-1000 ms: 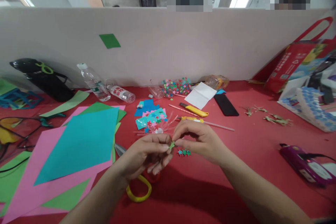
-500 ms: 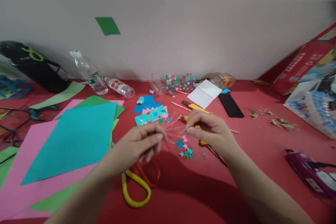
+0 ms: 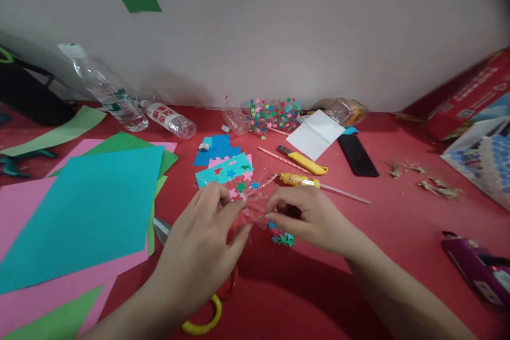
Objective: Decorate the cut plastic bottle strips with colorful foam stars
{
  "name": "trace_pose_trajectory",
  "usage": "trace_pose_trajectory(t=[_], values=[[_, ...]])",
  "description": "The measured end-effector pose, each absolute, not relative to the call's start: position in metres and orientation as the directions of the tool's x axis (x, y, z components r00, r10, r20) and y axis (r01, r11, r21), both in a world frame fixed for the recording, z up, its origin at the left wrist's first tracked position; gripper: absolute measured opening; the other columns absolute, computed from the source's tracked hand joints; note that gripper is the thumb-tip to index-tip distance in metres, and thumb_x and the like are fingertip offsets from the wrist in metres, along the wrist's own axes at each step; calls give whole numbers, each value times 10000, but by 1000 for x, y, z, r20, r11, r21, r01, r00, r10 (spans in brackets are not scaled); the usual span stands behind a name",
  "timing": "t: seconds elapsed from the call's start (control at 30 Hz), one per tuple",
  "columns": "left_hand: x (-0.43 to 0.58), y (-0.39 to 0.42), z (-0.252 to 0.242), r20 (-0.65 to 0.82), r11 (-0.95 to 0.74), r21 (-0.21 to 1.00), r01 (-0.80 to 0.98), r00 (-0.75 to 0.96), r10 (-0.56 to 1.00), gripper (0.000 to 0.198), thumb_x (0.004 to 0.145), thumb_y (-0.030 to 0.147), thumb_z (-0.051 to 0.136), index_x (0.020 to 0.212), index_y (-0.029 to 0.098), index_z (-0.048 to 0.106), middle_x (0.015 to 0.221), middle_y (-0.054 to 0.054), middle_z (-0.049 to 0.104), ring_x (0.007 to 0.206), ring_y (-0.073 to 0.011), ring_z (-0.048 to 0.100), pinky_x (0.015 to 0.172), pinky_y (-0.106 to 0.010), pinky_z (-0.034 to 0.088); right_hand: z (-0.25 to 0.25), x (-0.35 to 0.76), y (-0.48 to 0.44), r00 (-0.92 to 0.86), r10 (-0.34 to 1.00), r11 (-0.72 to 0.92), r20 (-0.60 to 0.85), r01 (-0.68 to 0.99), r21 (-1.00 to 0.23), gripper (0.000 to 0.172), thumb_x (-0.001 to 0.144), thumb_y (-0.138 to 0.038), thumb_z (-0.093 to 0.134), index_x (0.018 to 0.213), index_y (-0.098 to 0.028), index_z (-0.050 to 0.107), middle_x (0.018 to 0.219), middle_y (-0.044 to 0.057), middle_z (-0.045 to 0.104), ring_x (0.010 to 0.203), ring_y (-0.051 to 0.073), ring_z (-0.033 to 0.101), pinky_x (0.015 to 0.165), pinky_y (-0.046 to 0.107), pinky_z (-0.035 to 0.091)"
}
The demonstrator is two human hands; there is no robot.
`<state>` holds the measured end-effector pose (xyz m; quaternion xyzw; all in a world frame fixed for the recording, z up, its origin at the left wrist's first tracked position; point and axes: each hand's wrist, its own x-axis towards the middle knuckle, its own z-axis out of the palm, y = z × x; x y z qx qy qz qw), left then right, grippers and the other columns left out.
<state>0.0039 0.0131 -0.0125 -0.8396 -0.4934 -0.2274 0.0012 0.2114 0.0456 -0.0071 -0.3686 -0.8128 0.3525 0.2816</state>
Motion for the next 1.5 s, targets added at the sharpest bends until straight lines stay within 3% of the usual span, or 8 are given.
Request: trace_pose_trajectory(t=[0.1, 0.27, 0.63, 1.03, 1.5], values=[[5, 17, -19, 378, -528, 209, 823, 430, 820, 231, 820, 167, 557, 1036, 142, 634, 959, -114, 499, 903, -267, 525, 753, -432, 496, -14, 212, 47, -607, 734, 611, 303, 397, -685, 66, 876, -176, 563, 880, -216, 615, 675, -38, 613, 571, 83, 495, 574, 212, 359], [7, 22, -25, 348, -552, 320, 770, 447, 824, 180, 785, 69, 524, 890, 166, 633, 934, -95, 500, 868, -246, 525, 722, -404, 490, -21, 209, 47, -672, 629, 745, 391, 376, -551, 126, 916, -156, 484, 888, -213, 594, 680, -19, 617, 592, 106, 506, 576, 238, 355], [7, 24, -28, 337, -560, 440, 702, 449, 828, 210, 802, 10, 495, 900, 152, 614, 919, -79, 501, 851, -220, 511, 705, -378, 451, -28, 205, 47, -722, 551, 831, 419, 427, -357, 217, 913, -131, 467, 755, -169, 610, 597, -15, 508, 539, 112, 386, 530, 276, 279], [9, 20, -23, 332, -573, 388, 722, 470, 818, 198, 787, 14, 503, 901, 161, 571, 932, -69, 515, 862, -218, 512, 736, -367, 450, -35, 202, 50, -684, 540, 840, 491, 408, -357, 174, 879, -84, 496, 778, -141, 625, 599, -25, 481, 552, 111, 361, 526, 267, 277], [9, 19, -22, 311, -542, 435, 719, 445, 840, 154, 778, 63, 555, 875, 181, 581, 918, -60, 542, 856, -215, 540, 738, -361, 470, -37, 201, 48, -681, 540, 840, 494, 404, -362, 181, 889, -82, 471, 806, -135, 623, 605, -18, 496, 556, 114, 386, 522, 276, 272]])
